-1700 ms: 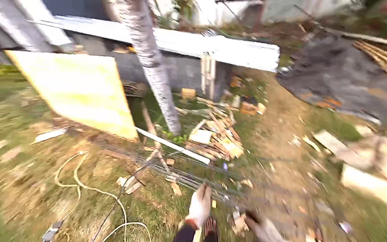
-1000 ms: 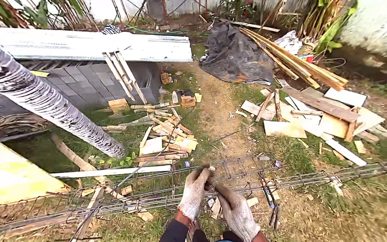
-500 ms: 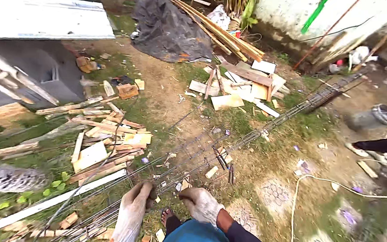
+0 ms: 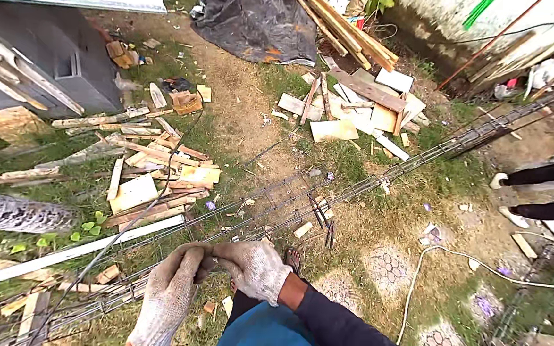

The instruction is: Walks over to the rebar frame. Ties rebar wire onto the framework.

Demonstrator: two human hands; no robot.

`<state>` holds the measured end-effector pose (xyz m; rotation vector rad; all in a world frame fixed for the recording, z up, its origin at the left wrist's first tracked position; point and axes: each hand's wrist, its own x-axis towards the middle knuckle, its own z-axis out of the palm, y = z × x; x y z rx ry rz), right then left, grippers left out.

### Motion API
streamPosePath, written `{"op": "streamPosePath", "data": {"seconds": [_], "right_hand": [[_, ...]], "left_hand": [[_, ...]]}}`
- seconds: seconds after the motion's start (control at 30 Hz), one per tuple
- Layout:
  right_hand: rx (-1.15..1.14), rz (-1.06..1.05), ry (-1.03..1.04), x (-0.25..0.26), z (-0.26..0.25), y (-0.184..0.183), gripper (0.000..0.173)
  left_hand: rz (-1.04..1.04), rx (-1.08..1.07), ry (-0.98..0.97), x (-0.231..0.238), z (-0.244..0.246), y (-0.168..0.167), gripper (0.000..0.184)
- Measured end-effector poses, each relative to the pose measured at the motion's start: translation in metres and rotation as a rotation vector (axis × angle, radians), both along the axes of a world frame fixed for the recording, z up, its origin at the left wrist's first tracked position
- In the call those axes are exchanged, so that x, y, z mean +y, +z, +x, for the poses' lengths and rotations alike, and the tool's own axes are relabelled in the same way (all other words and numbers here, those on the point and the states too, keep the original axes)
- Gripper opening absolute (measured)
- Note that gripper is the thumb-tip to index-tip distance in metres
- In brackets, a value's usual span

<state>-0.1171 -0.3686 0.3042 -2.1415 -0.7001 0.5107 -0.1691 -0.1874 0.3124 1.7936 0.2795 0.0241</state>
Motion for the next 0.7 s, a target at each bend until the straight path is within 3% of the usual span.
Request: {"op": "streamPosePath", "data": {"seconds": [0.1, 0.27, 0.37, 0.5, 0.6, 0.7], "right_hand": [[0.012, -0.066, 0.104, 0.002, 0.023, 0.010, 0.033], [0.001, 0.153, 0.203, -0.012, 0.060, 0.023, 0.026], [-0.076, 0.128, 0.187, -0.029, 0.066, 0.038, 0.022], [-0.045, -0.097, 0.077, -0.051, 0.062, -0.001, 0.026], [0.076, -0.402, -0.105, -0.097, 0.034, -0.047, 0.032], [0.276, -0.522, -0.249, -0.145, 0.003, -0.082, 0.038]], "left_hand": [[-0.030, -0.020, 0.017, 0.006, 0.003, 0.003, 0.036], [-0.334, -0.060, 0.023, 0.002, 0.027, 0.005, 0.040], [-0.355, -0.040, -0.041, -0.002, 0.043, 0.006, 0.041], [-0.153, 0.099, -0.219, 0.000, 0.057, -0.010, 0.034], [-0.092, 0.213, -0.204, 0.003, 0.051, -0.047, 0.036], [0.006, 0.399, -0.229, 0.003, 0.039, -0.087, 0.034]]}}
